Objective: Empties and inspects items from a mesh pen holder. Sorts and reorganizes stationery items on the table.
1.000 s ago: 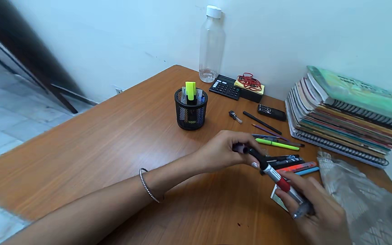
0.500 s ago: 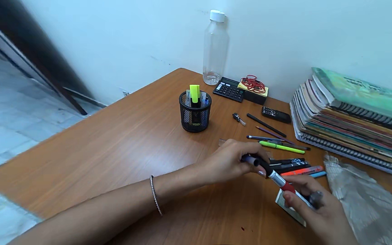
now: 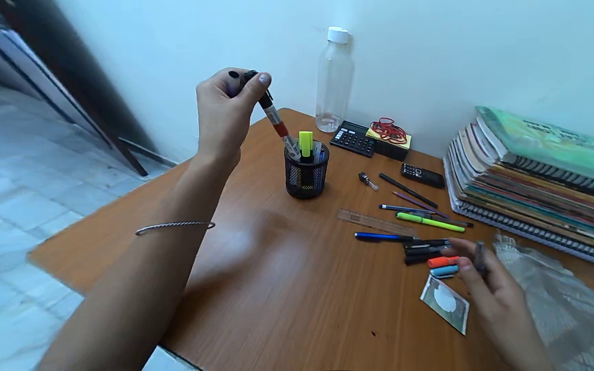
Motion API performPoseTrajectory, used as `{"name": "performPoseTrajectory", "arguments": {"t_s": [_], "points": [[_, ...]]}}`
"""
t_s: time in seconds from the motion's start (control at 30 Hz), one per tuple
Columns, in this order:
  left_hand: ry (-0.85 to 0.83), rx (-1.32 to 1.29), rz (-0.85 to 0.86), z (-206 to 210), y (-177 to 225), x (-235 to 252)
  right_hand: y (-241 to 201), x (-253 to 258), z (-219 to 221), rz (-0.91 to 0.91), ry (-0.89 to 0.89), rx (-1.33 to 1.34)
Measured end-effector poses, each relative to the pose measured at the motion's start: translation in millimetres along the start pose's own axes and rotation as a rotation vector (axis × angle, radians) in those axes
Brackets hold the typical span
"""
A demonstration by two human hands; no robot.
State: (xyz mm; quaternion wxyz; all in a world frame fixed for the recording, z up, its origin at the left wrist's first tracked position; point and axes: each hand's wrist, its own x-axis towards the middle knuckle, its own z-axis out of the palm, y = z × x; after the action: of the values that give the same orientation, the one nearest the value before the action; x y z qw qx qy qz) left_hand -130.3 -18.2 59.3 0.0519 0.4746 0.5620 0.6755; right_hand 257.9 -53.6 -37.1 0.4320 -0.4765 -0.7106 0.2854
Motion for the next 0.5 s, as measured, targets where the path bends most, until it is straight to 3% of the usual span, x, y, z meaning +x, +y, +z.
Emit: {"name": "performPoseTrajectory", "arguments": {"t_s": [0.2, 0.5], "points": [[-0.054, 0.169, 0.040, 9.2, -31.3, 5.6, 5.9, 3.1, 1.9, 0.060, 0.011, 0.032], [-0.450, 0.457, -0.063, 33.9, -36.1, -10.7, 14.4, 13.2, -8.5, 0.209, 0.163, 0.174]]}}
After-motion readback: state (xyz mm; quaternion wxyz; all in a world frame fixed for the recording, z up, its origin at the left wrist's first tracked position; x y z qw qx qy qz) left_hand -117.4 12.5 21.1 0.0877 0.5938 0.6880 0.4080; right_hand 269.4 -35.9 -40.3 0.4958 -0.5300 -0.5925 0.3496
